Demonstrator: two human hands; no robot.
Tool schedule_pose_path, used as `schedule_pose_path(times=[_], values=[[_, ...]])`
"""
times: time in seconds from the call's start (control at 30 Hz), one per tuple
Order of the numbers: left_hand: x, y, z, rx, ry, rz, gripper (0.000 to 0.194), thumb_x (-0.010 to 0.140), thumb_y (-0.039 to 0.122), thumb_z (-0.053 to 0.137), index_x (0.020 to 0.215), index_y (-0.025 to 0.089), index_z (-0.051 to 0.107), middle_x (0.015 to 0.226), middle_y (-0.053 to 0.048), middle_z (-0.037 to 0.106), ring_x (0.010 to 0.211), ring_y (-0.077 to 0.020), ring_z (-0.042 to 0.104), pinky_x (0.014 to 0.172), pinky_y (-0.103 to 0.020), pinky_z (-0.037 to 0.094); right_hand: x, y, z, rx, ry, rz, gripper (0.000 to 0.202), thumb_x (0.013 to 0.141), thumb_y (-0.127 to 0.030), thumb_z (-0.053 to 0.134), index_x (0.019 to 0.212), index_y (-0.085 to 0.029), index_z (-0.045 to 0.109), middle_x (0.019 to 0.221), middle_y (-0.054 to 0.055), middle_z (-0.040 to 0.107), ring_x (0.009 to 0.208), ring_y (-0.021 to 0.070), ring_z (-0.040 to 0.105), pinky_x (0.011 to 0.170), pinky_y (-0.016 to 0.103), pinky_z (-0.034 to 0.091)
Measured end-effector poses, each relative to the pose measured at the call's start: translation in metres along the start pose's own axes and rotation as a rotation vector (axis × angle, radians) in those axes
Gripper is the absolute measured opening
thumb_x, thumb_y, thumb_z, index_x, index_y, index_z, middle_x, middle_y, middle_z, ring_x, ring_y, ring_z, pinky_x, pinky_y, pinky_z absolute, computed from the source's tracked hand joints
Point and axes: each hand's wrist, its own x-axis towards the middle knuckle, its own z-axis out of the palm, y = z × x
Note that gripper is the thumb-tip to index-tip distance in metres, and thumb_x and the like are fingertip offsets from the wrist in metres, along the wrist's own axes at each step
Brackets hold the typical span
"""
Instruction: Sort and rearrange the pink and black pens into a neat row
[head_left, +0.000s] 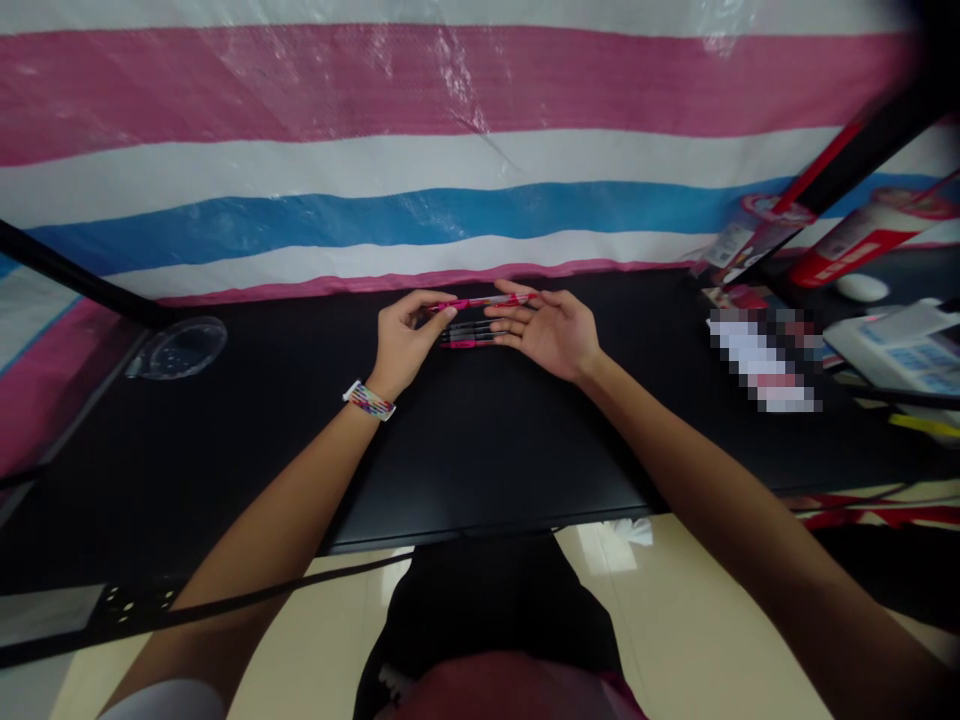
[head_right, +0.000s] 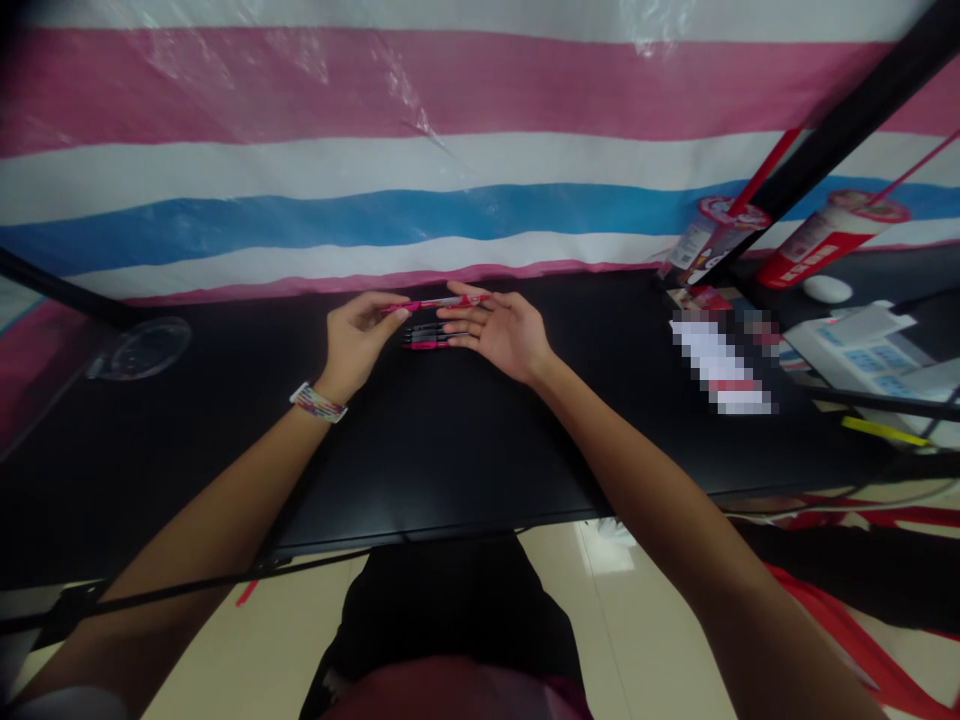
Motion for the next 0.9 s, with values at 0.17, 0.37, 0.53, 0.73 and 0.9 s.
schedule_pose_path(times=[0.17, 0.37, 0.53, 0.73, 0.9], values=[[-0.0006, 0.0031, 0.0008, -0.028, 0.009, 0.009, 0.017, 0.096, 0.038, 0.090, 0.108, 0.026, 0.090, 0.113, -0.007, 0.089, 0.105, -0.0237, 0.083, 0.105, -0.042, 0.066, 0.0004, 0.0044, 0.0021, 0.100, 0.004, 0.020, 0.051, 0.089, -0.053, 0.070, 0.128, -0.023, 0.079, 0.126, 0.014, 0.086, 0.121, 0.0329, 0.076, 0.115, 0.055, 0.060], [-0.0023, 0.0039, 0.0044, -0.048, -0.010, -0.039, 0.031, 0.093, 0.050, 0.093, 0.109, 0.023, 0.089, 0.114, -0.009, 0.090, 0.110, -0.0260, 0.085, 0.105, -0.043, 0.068, 0.0043, 0.0097, -0.0015, 0.088, 0.047, -0.032, 0.045, 0.087, -0.056, 0.074, 0.119, -0.025, 0.079, 0.110, 0.013, 0.084, 0.122, 0.0339, 0.075, 0.114, 0.056, 0.060], [-0.0031, 0.0046, 0.0054, -0.061, -0.008, -0.041, 0.026, 0.093, 0.044, 0.093, 0.108, 0.024, 0.089, 0.114, -0.008, 0.090, 0.110, -0.0253, 0.085, 0.105, -0.044, 0.068, 0.0039, 0.0090, -0.0013, 0.086, 0.049, -0.052, 0.042, 0.087, -0.056, 0.076, 0.117, -0.027, 0.081, 0.107, 0.012, 0.083, 0.122, 0.0338, 0.073, 0.111, 0.057, 0.060], [-0.0029, 0.0055, 0.0060, -0.085, -0.002, -0.033, 0.023, 0.092, 0.039, 0.094, 0.107, 0.023, 0.089, 0.113, -0.008, 0.089, 0.107, -0.0245, 0.085, 0.104, -0.042, 0.068, 0.0019, 0.0079, 0.0008, 0.072, 0.054, -0.049, 0.052, 0.086, -0.065, 0.072, 0.120, -0.026, 0.081, 0.110, 0.013, 0.082, 0.121, 0.0346, 0.072, 0.110, 0.057, 0.060], [-0.0036, 0.0051, 0.0065, -0.081, -0.010, -0.042, 0.021, 0.093, 0.036, 0.093, 0.108, 0.023, 0.088, 0.114, -0.007, 0.089, 0.110, -0.0243, 0.084, 0.106, -0.042, 0.067, 0.0025, 0.0084, 0.0026, 0.013, 0.069, -0.088, 0.045, 0.085, -0.063, 0.073, 0.113, -0.028, 0.079, 0.104, 0.012, 0.081, 0.117, 0.0337, 0.073, 0.110, 0.058, 0.060]])
